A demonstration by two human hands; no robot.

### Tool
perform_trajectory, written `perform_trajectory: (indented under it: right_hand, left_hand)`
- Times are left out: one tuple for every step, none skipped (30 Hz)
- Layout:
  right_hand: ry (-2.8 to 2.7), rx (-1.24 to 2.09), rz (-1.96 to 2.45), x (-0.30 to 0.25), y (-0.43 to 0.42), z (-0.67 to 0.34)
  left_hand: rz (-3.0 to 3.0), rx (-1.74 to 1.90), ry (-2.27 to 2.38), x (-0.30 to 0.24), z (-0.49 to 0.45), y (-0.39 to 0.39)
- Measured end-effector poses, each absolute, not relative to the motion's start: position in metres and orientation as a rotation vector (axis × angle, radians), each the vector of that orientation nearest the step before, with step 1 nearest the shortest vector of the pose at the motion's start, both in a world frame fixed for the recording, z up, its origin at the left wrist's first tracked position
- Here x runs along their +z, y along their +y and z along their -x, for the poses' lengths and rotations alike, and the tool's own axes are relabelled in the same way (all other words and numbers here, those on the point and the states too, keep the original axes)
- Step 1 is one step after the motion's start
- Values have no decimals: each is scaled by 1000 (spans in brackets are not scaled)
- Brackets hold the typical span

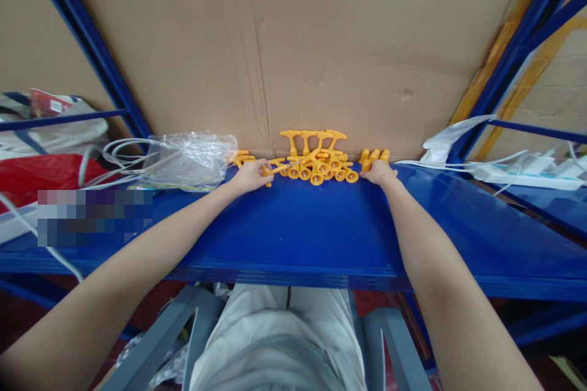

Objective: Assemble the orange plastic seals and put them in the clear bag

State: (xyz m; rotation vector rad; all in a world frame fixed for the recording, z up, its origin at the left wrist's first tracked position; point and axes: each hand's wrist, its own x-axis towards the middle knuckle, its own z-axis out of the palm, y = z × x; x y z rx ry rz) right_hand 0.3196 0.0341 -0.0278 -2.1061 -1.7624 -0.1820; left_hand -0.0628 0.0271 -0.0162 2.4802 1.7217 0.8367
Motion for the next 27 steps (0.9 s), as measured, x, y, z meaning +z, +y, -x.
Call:
perform_trajectory:
  right_hand:
    - [-1729,-152,2203,-23,30,-313]
    - [-1712,-161,2243,-17,25,-306]
    - [-1705,-180,2241,-11,21,-298]
    - [-1706,-214,2207,-5,18,-291]
    - [-1728,-251,2157,1,15,-285]
    - [-1768,-288,2093,6,12,-279]
    - [-1833,-319,2017,10,10,-273]
    - [-1909,-347,1938,13,8,-267]
    - [-1986,-373,1861,15,6,-262]
    - [-2062,-396,1788,17,4,-256]
    - [-2133,-416,1720,18,2,-250]
    - [-2194,-433,1662,19,0,-244]
    - [-2244,-444,1617,19,-3,-239]
    - [-2279,-449,1587,20,-5,-234]
    - [-2301,-448,1572,20,-7,-230]
    - [-2311,-442,1571,20,-9,-226]
    - [-2315,-434,1577,20,-10,-224]
    - [-2316,-426,1584,20,-11,-222]
    - [-2318,-417,1589,20,-11,-221]
    - [-2320,-408,1589,20,-11,-220]
    - [-2322,-401,1588,20,-11,-220]
    - [-2322,-393,1588,19,-10,-220]
    - [-2321,-384,1589,19,-9,-220]
    - [-2318,-376,1595,18,-9,-220]
    - [-2316,-371,1600,18,-8,-219]
    - [-2317,-368,1603,18,-8,-219]
    - [-2322,-367,1599,17,-7,-218]
  left_hand:
    - [-2507,836,1730,-16,63,26]
    - [-2531,837,1738,-15,62,25]
    - [-2551,837,1744,-14,62,23]
    - [-2568,837,1744,-13,61,22]
    - [-2584,838,1741,-13,60,20]
    - [-2601,837,1733,-12,60,18]
    - [-2618,833,1722,-11,59,17]
    - [-2633,828,1710,-10,58,15]
    - [-2645,821,1699,-9,57,14]
    - [-2656,814,1689,-9,56,12]
    - [-2665,807,1680,-8,55,11]
    - [-2672,800,1672,-8,55,10]
    - [-2679,792,1664,-7,54,9]
    - [-2684,782,1656,-7,54,8]
    - [-2688,769,1648,-7,53,7]
    - [-2692,754,1644,-6,53,7]
    - [-2696,738,1644,-6,53,6]
    - [-2701,724,1646,-6,53,5]
    - [-2706,714,1650,-6,53,5]
    - [-2711,707,1655,-6,52,4]
    - [-2714,700,1659,-6,52,4]
    - [-2718,693,1661,-6,52,4]
    - [-2720,687,1661,-6,52,3]
    - [-2722,682,1661,-6,52,3]
    - [-2722,680,1661,-6,52,3]
    - [-2722,681,1661,-6,51,3]
    - [-2723,682,1662,-6,51,3]
